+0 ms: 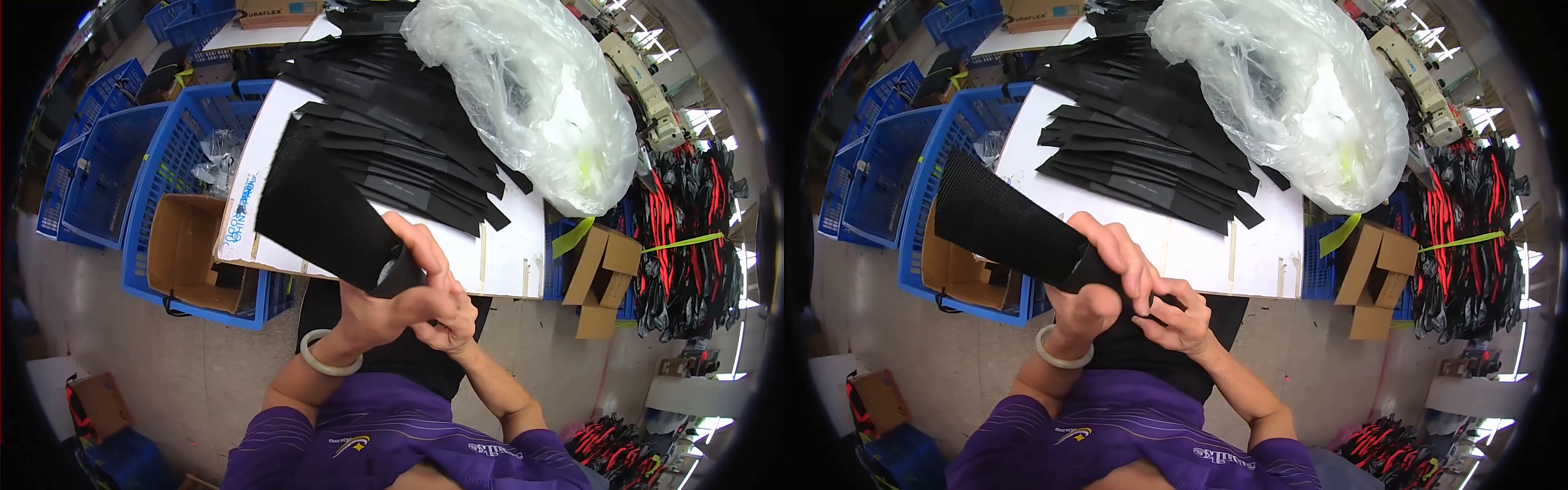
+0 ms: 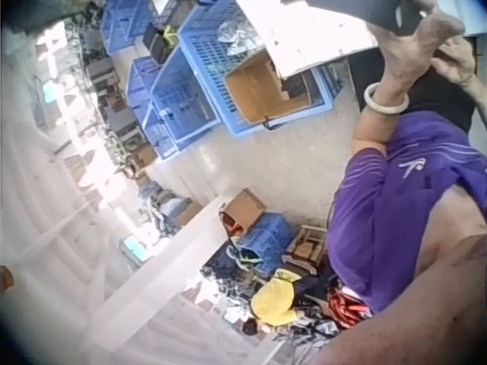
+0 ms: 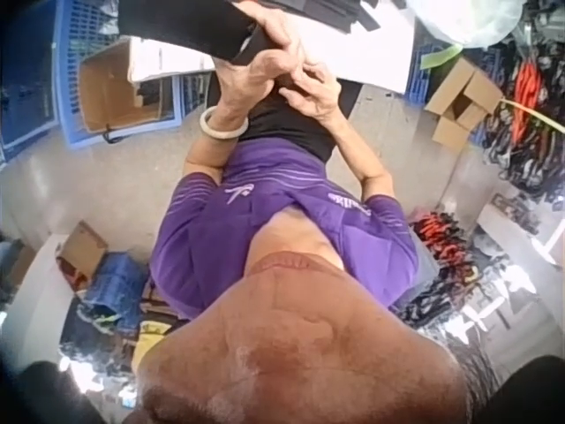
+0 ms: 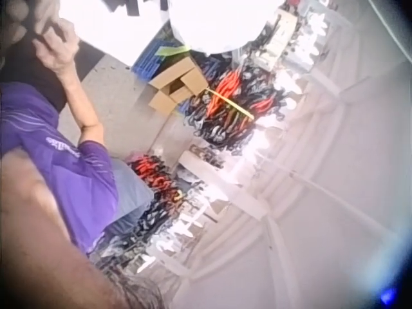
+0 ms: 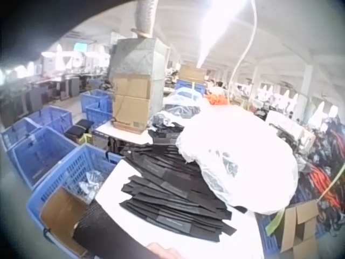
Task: The person is folding and preparing black fabric straps by peeling adhesive backing and stacking them.
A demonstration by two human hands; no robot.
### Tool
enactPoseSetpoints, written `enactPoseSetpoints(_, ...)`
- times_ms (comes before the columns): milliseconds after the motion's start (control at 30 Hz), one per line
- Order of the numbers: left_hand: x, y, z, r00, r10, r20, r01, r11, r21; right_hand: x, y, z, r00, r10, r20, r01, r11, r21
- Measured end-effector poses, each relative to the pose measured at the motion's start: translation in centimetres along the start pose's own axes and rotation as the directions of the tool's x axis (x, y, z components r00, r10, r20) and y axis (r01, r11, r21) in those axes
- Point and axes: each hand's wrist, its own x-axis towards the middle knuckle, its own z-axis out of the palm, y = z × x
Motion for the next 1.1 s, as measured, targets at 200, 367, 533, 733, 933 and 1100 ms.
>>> enactPoseSetpoints(200, -0.4, 0.4, 0.2, 0.998, 0.017, -0.061, -0.008, 0.990, 0.144, -0.3, 0.4, -0.1, 0.999, -0.010, 0.048, 0.010, 1.000, -0.018)
enactPoseSetpoints(367, 0.2, 0.7, 0.4, 0.995, -0.016, -0.102, 0.031, 0.988, 0.151, 0.4, -0.2, 0.4, 1.000, -0.002, 0.018, 0.001, 1.000, 0.024)
enactPoseSetpoints(533, -0.5, 0.6, -0.4, 0.993, -0.056, -0.107, 0.070, 0.989, 0.132, -0.2, -0.7, 0.3, 0.995, 0.054, 0.084, -0.051, 0.998, -0.036)
enactPoseSetpoints(733, 0.9, 0.1, -1.0, 0.963, -0.172, -0.207, 0.176, 0.984, -0.001, 0.6, -1.6, -0.5, 0.967, 0.235, 0.097, -0.233, 0.972, -0.031)
enactPoseSetpoints(933, 1.6, -2.2, -4.4, 0.953, -0.255, -0.161, 0.282, 0.945, 0.169, 2.4, -2.1, -1.8, 0.651, 0.756, 0.070, -0.618, 0.474, 0.627)
enactPoseSetpoints(1100, 0.1, -2.9, -4.4, 0.924, -0.317, -0.214, 0.382, 0.782, 0.493, 4.1, 0.6, -4.6, 0.828, 0.560, -0.016, -0.560, 0.828, -0.028)
